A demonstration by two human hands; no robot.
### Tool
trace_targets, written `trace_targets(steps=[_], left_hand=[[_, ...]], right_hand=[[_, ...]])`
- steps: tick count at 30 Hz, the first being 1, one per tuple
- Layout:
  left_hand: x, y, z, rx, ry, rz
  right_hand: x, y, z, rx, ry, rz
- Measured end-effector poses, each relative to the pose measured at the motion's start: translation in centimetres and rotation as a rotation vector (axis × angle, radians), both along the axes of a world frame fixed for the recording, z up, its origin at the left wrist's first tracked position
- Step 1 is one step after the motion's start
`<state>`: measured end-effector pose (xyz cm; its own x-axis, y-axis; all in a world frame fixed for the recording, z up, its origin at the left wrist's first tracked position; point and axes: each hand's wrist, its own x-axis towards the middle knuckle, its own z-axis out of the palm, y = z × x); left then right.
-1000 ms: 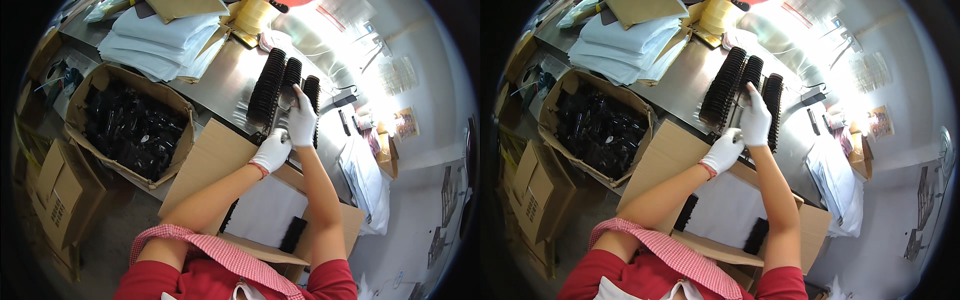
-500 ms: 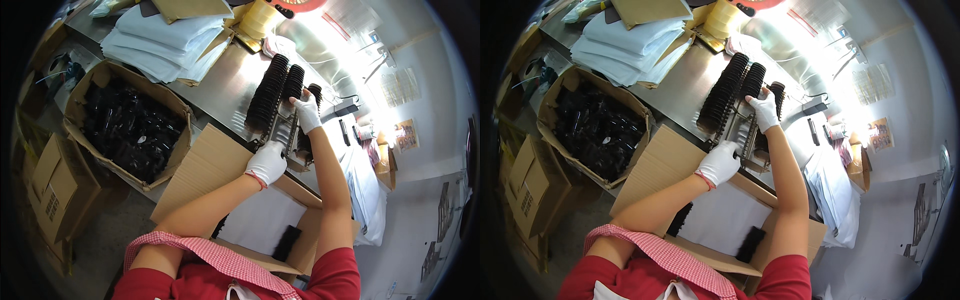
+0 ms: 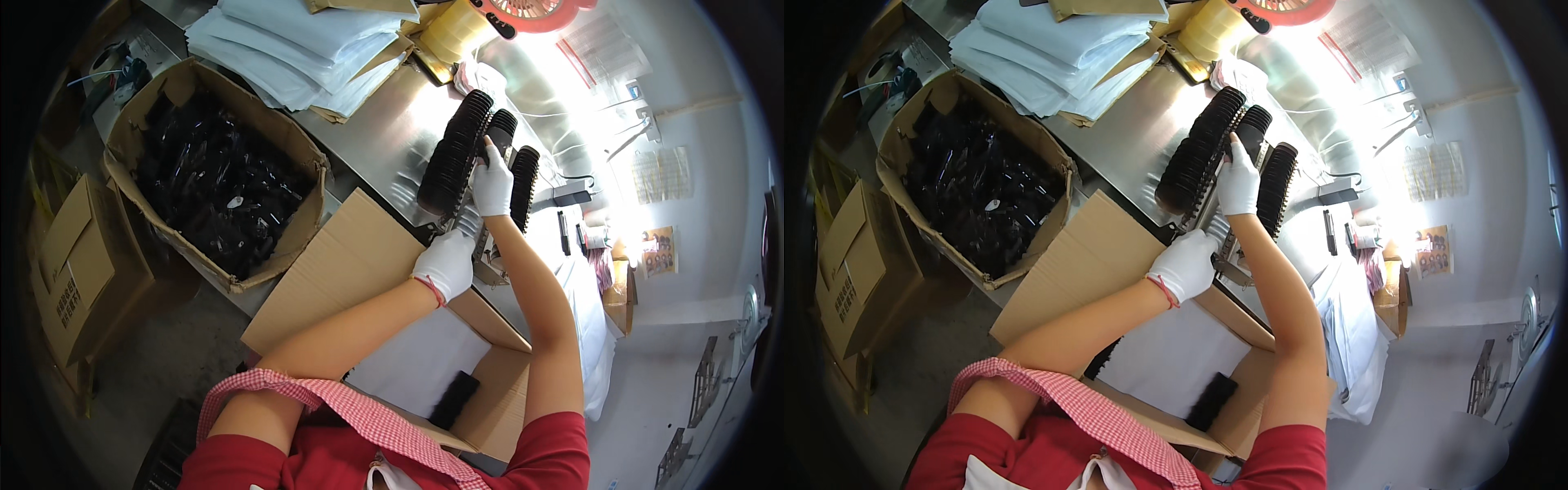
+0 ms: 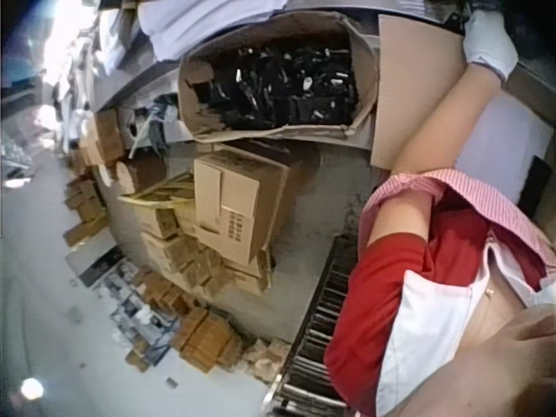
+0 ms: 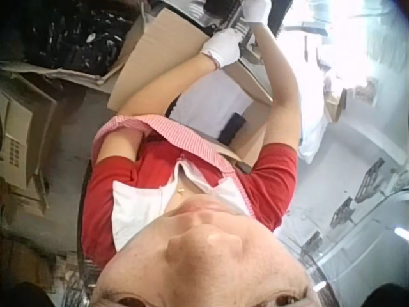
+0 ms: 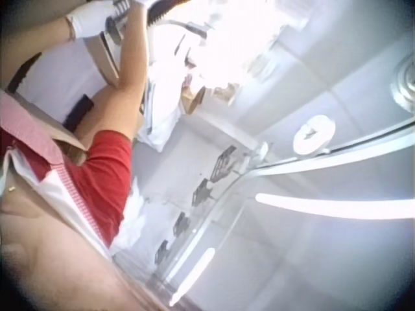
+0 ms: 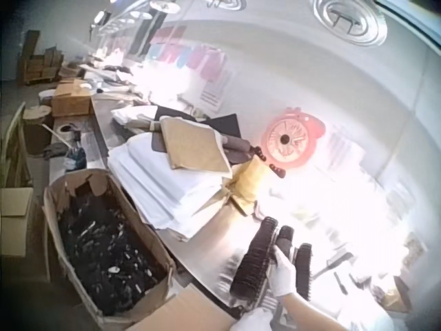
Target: The person assembles hairbrushes by attaching black bristle heads to metal frames and placing them into a cardboard box. They repeatedly pick up frames and bristle heads, connect them, and arrange the finished brushes inside the box.
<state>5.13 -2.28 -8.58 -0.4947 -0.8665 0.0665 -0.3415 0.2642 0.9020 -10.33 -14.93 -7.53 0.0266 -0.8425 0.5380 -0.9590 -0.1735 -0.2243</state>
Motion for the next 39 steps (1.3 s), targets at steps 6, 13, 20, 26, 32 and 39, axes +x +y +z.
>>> trace_targets(steps=[6, 13, 20, 26, 32, 39], left_hand=[[-0.6, 0.1, 0.7, 0.232, 0.146, 0.028], [-0.1, 0.2, 4.9, 1.13, 1.349, 0.235], [-1.7, 0.6, 1.2, 0.46, 0.396, 0.174], [-0.4, 0.3, 0.6, 0.047, -0.053, -0.058], [-0.2, 0.2, 0.5, 0.043, -0.046, -0.113], [-0.5, 0.3, 0.3, 0.032, -0.03, -0.074]], right_hand=[[-2.1, 1.4, 5.1, -0.044, 0.038, -0.094], [3.3, 14.3, 8.0, 0.319, -0.085, 0.431], [-4.7, 1.2, 4.4, 0.2, -0.362, -0.1], [-8.5, -7.5, 0.8, 0.335, -1.085, 0.044], [-8.3, -7.8, -2.5, 0.215, -0.724, 0.036], [-4.0, -5.7, 1.0, 0.045, 0.108, -0.265]])
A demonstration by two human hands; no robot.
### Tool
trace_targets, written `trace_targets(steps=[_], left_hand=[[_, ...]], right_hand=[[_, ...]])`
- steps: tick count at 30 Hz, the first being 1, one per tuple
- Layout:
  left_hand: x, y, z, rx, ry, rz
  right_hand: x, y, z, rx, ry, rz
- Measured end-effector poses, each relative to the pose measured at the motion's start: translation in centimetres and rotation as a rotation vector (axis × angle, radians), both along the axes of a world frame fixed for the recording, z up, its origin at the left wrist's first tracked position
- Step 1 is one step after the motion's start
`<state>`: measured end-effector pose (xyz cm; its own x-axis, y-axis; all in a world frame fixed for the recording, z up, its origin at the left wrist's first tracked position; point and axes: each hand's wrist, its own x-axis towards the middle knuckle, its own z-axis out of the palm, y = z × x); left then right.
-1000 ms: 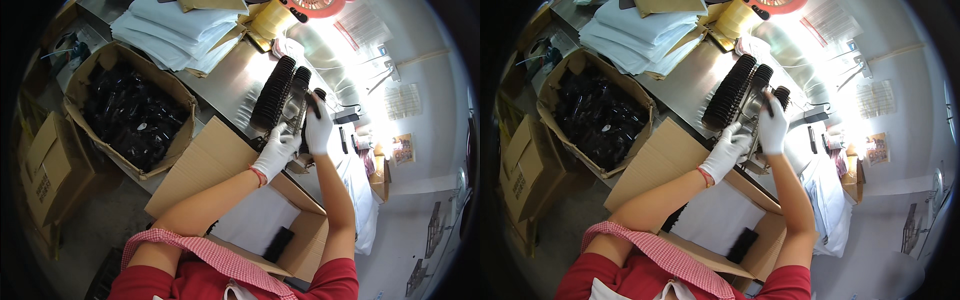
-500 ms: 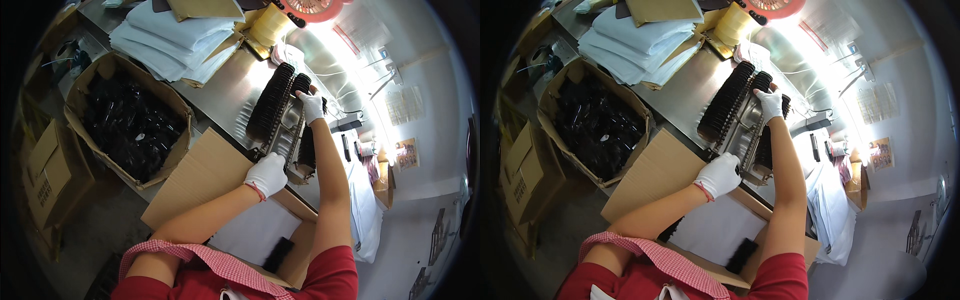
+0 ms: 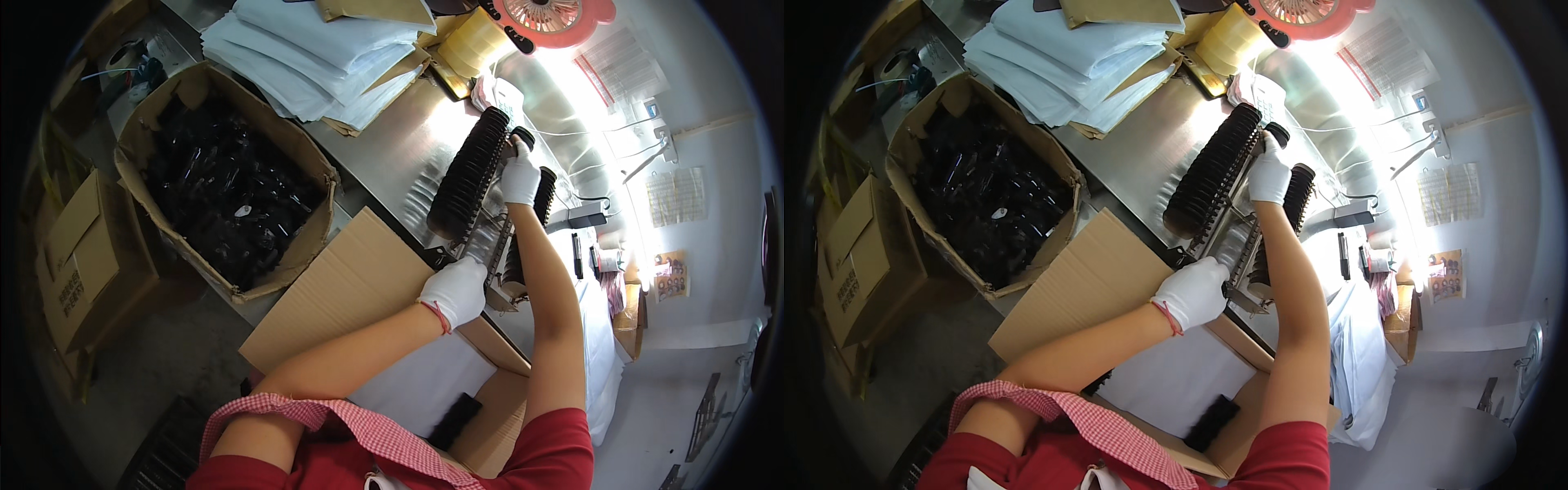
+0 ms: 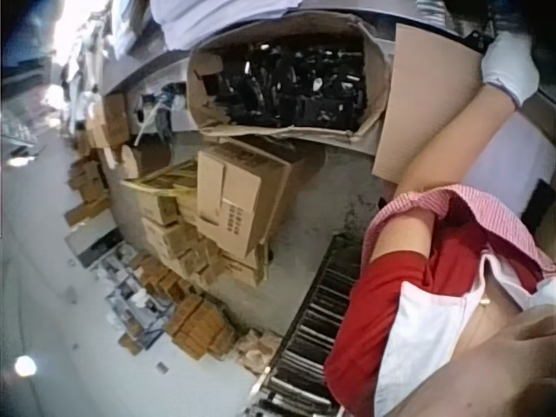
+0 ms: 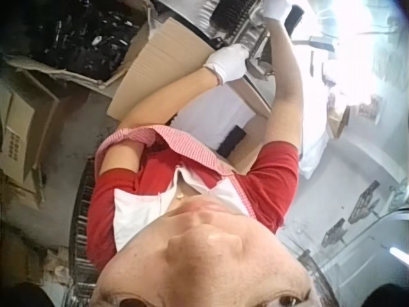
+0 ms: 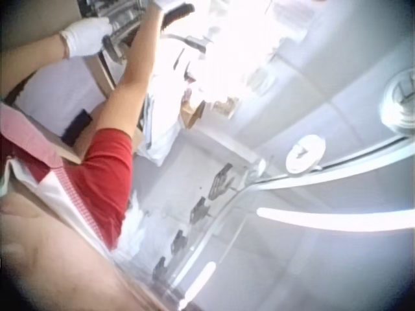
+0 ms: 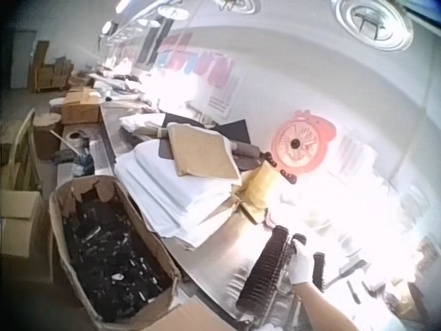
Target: The person assembles hairbrushes by attaching black bristle heads to metal frames and placing them into a cardboard box. They repeatedly pick up frames and bristle heads, connect them, and arrange the finished brushes inside the box.
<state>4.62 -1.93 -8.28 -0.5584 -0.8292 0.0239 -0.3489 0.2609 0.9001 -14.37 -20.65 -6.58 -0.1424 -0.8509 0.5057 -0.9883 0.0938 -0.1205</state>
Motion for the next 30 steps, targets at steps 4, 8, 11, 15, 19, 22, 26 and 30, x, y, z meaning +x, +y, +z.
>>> trace_targets(steps=[4, 8, 11, 15, 19, 22, 26, 30], left_hand=[[0.5, -0.5, 2.2, 0.366, 0.458, 0.094], [0.8, -0.8, 7.2, 1.06, 1.304, 0.343], [0.7, -0.7, 7.4, 1.132, 1.133, 0.472], [0.1, -0.1, 5.4, 0.77, 0.753, 0.284], [-0.9, 1.5, 1.4, 0.192, 0.314, 0.144], [-0.3, 1.0, 0.4, 0.054, 0.184, 0.149], [-0.4, 1.1, 0.1, 0.027, 0.169, 0.15], [-0.6, 1.2, -0.1, 0.053, 0.208, 0.216]], right_hand=[[2.5, 6.1, 5.9, -0.09, -0.311, 0.185], [5.7, 16.7, 8.1, 0.353, -0.553, 0.335], [4.9, 17.9, 8.5, 0.4, -0.301, 0.781], [-0.6, 9.4, 5.7, 0.227, -0.645, 0.316], [-7.9, -2.5, -0.6, -0.028, -0.84, 0.054], [-5.6, -6.3, -1.2, 0.01, -1.243, 0.132], [-3.1, -7.1, -2.7, -0.124, -0.805, 0.218], [-0.1, -5.9, -1.6, -0.156, -0.19, 0.079]])
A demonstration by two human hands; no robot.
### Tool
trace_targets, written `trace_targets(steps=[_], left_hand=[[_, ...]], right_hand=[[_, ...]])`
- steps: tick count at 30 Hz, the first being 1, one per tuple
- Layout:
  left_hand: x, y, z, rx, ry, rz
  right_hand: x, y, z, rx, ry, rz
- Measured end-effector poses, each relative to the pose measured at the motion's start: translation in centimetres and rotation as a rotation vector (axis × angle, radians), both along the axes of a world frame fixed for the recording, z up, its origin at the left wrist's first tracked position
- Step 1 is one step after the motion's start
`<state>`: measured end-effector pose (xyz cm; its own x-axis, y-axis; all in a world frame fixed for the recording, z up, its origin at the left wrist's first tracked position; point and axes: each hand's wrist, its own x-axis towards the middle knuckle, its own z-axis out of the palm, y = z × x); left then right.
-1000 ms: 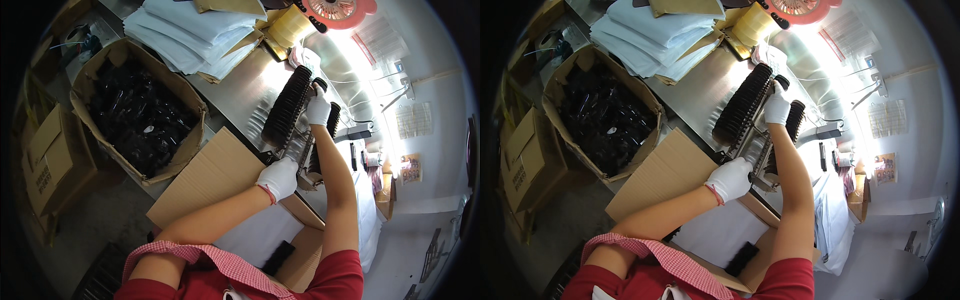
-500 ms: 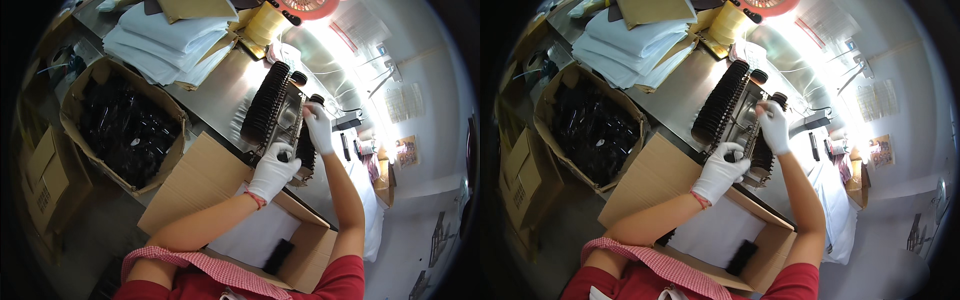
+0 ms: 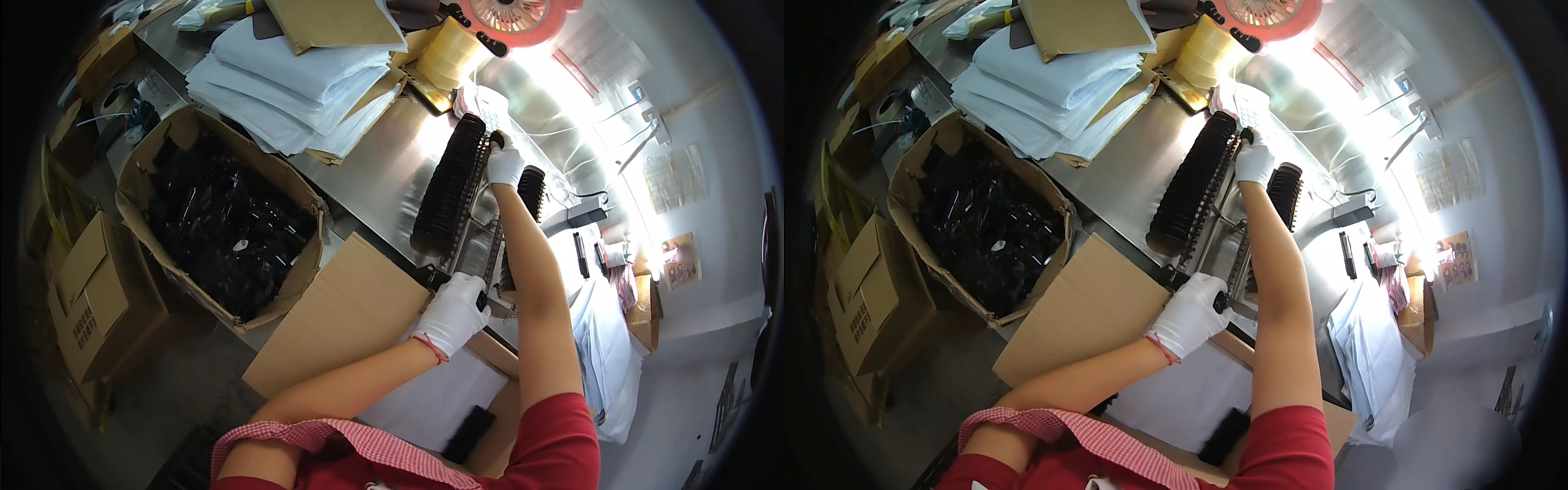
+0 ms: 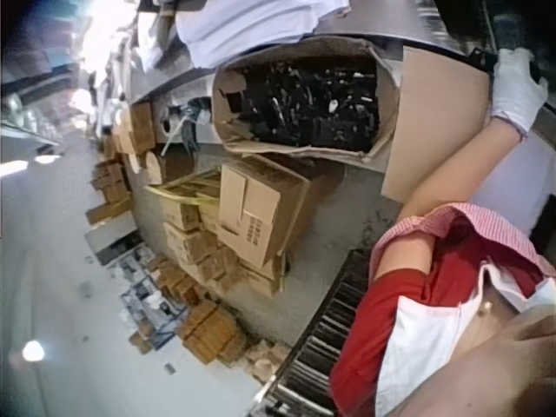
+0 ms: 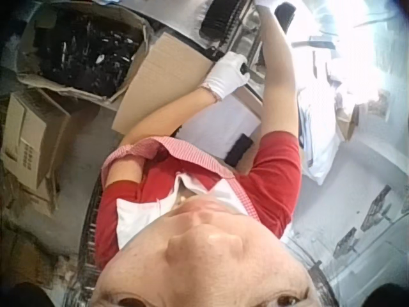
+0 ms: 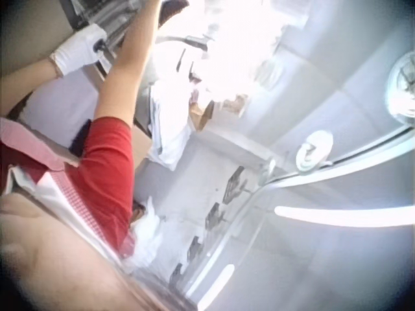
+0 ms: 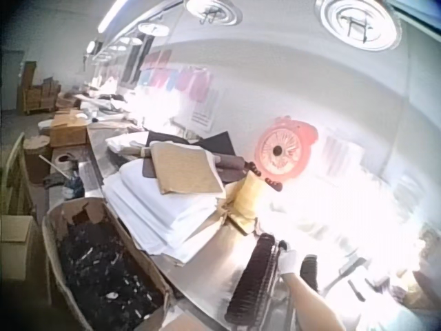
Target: The person assembles hairbrushes by attaching black bristle heads to metal frames and placing them into a cardboard box. They repeatedly pick up frames and bristle heads, connect them, and arrange the finished brushes inside the box.
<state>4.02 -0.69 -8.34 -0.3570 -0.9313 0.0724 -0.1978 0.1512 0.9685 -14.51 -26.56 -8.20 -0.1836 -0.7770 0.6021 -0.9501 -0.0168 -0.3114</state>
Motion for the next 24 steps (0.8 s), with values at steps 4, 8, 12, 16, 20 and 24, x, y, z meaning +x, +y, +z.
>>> trace_targets(steps=[4, 8, 12, 16, 20, 24], left_hand=[[-0.5, -0.5, 0.2, -0.001, -0.01, 0.06], [-1.3, 0.1, 0.6, 0.041, -0.042, -0.041], [-0.3, -0.8, -0.1, 0.161, 0.323, 0.024], [0.7, -0.6, 3.2, 0.48, 0.891, 0.116], [-1.1, 2.6, 4.0, 0.664, 1.177, -0.011], [-2.3, 8.0, 2.5, 0.997, 1.243, -0.18]], right_hand=[[-0.6, -0.2, 0.4, 0.144, 0.28, -0.205], [-7.5, 1.2, 0.1, 0.233, 0.664, -0.336], [-0.2, 7.6, 6.9, 0.233, 0.122, -0.191], [6.7, 20.2, 8.6, -0.006, -0.253, 0.405], [8.0, 31.7, 8.5, 0.227, -0.116, 0.38], [5.7, 37.4, 9.5, 0.446, -0.088, 0.222]])
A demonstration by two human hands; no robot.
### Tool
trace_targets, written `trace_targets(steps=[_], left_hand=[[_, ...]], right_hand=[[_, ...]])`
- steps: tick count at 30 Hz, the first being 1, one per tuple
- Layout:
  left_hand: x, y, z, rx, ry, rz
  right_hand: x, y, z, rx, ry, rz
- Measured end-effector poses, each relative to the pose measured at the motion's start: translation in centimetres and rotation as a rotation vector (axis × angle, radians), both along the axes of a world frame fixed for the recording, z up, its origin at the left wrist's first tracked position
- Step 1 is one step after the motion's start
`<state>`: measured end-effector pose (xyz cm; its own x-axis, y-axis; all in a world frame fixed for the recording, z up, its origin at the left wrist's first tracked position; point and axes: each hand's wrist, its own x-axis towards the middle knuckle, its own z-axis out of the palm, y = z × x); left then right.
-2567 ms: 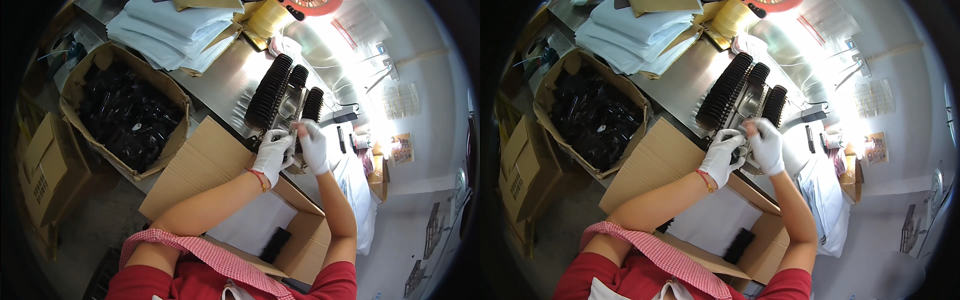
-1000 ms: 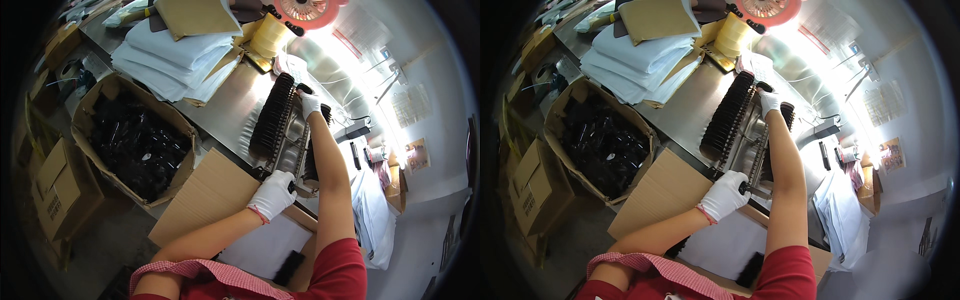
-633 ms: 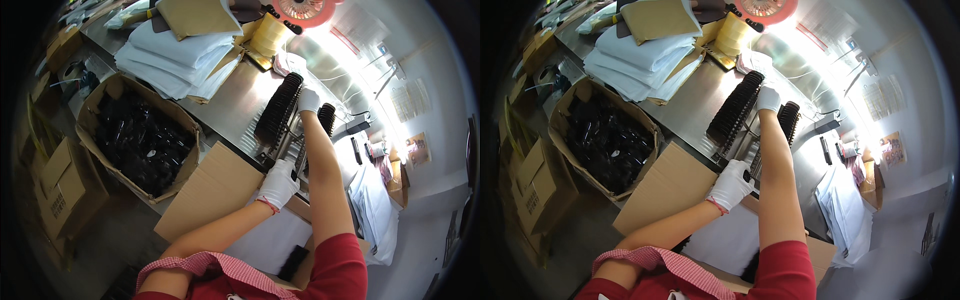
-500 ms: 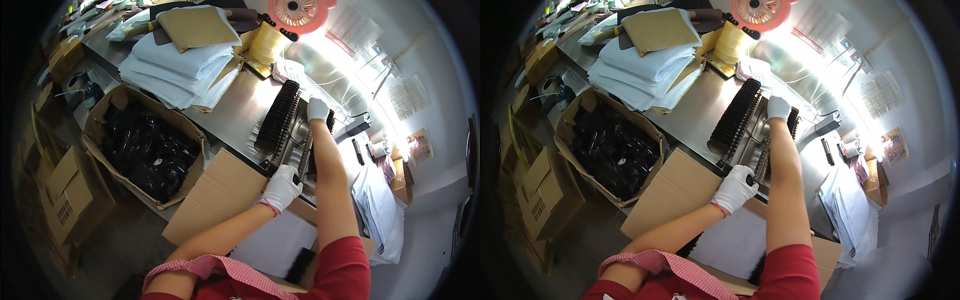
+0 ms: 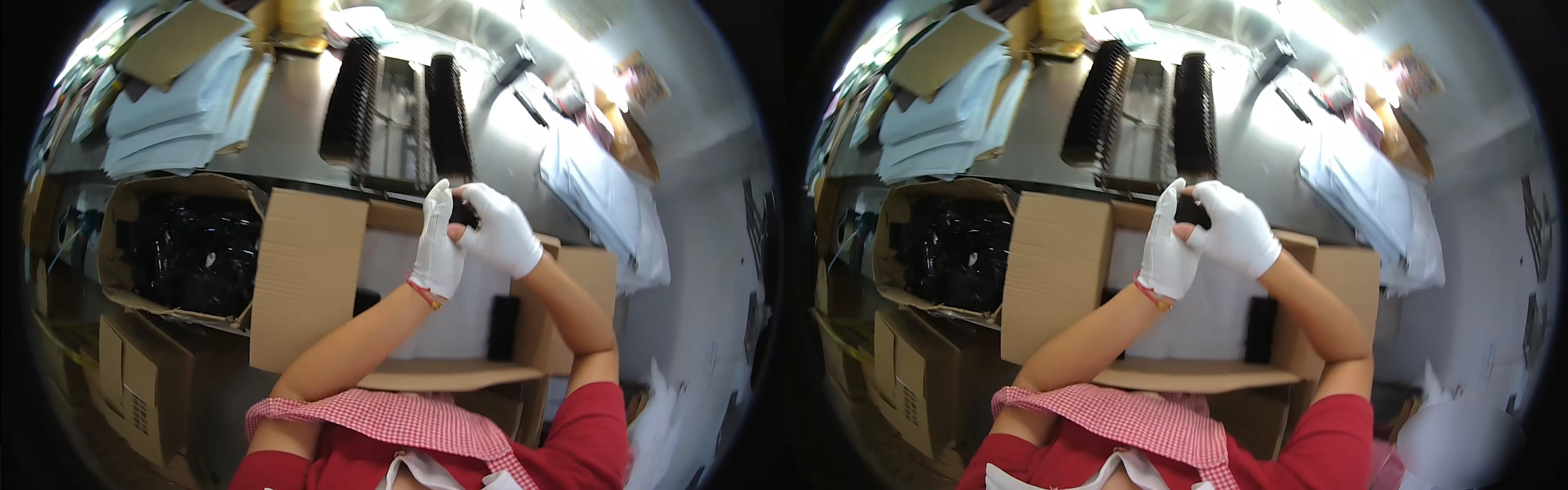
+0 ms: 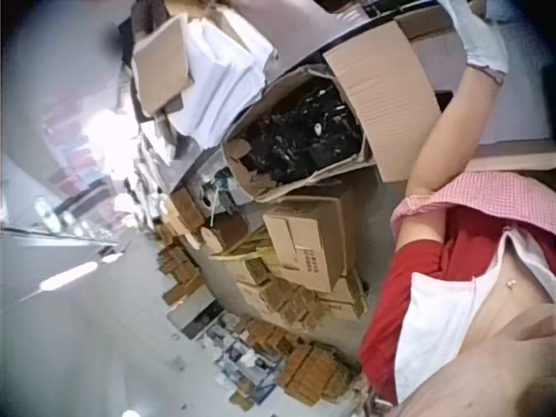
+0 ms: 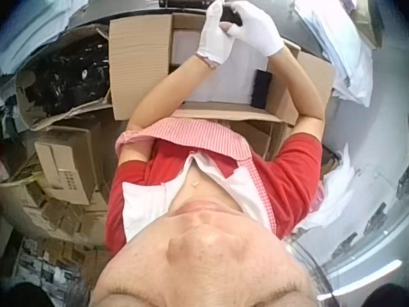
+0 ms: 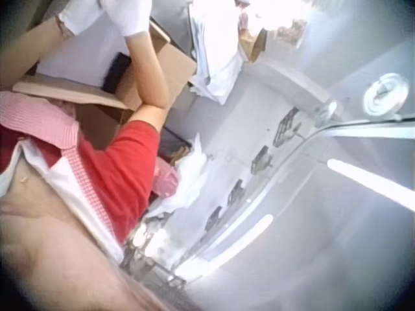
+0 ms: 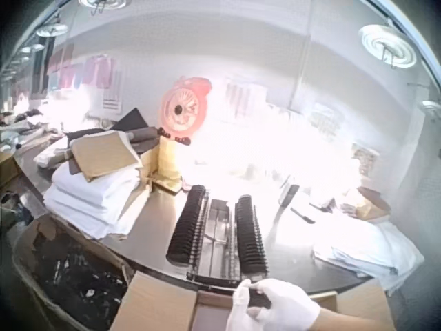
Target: The person assembles hairbrushes by attaching black bristle heads to metal frames and placing them into a cardboard box. They repeatedly pick up frames and bristle heads, connect them, and arrange the finished brushes inside the box.
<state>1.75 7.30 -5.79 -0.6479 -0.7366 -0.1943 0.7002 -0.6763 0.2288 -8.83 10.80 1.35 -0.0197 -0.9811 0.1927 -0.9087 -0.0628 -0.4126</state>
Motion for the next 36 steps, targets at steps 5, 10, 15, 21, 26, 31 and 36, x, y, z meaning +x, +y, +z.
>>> trace_targets(steps=[5, 10, 15, 21, 26, 31, 36], left_hand=[[-1.1, 4.8, -4.2, -0.053, -0.197, -0.492], [1.0, 4.1, -3.8, -0.964, -0.832, -0.7], [4.9, -0.9, -2.1, -1.078, -0.614, -0.607], [7.0, -10.9, 1.0, -1.966, -0.973, 0.534], [10.5, -21.8, 2.1, -1.967, -1.621, 0.117], [9.5, -25.8, 4.2, -1.8, -1.622, -0.376], [7.7, -25.9, 4.2, -1.862, -1.618, -0.616]], right_hand=[[-6.0, 7.4, -4.0, 0.403, 0.171, -0.08], [-10.4, 13.3, -10.5, 0.73, 0.361, -0.229], [-9.1, 16.3, -13.9, 0.688, 0.397, -0.305], [-9.0, 18.5, -20.3, 0.374, 0.327, -0.551], [-3.7, 10.8, -11.3, 0.859, 0.516, -0.402], [3.0, -1.2, -5.6, -0.43, 0.112, 0.088], [4.2, -9.6, -10.0, -0.272, 0.233, -0.16]])
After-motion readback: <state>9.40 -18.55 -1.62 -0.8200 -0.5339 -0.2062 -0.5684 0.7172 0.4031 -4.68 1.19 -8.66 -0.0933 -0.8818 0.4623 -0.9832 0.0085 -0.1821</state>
